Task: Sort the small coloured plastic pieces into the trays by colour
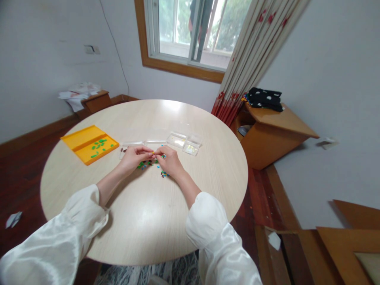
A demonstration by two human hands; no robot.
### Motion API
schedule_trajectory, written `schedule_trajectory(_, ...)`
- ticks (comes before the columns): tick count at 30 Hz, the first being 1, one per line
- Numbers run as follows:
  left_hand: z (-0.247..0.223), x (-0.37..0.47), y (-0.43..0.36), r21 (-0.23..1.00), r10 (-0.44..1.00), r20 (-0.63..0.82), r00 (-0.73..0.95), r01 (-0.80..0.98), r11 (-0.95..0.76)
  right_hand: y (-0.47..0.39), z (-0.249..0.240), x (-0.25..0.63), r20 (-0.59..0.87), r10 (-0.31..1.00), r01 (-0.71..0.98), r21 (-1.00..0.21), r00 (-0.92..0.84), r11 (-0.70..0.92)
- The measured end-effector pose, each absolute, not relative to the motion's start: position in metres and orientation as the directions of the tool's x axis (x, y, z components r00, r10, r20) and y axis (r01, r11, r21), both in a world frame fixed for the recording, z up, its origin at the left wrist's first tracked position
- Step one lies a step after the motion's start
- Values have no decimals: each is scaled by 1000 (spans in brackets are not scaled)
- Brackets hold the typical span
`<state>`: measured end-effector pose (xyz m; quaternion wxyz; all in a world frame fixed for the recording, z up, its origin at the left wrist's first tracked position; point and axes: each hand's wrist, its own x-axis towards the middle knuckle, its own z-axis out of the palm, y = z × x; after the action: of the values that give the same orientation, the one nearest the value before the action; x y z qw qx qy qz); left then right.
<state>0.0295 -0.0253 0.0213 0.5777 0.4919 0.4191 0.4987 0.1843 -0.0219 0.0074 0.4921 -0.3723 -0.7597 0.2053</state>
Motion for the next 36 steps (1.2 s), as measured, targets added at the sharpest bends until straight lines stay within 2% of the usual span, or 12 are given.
schedule_trajectory(8,23,29,-26,988,989,41,141,-152,-19,-23,11,183,552,798,402,-692,-243,600)
schedule_trajectory(17,20,29,-24,985,985,55,163,-169,-27,-24,11,185,557,805,275,-756,-205,594)
schedule_trajectory(21,19,28,-23,971,986,7,164,-238,32,-22,14,191,553,825,279,-779,-118,562)
schedule_trajectory(27,25,22,-19,918,998,-14,62,-396,37,-19,15,197,535,842,322,-787,-67,526)
schedule_trajectory(31,32,9,-13,879,999,-4,-54,-476,-22,-21,12,194,555,821,384,-735,-132,559)
schedule_trajectory(36,39,-3,-11,812,989,-33,-143,-581,-58,-24,10,190,510,826,423,-711,-240,562)
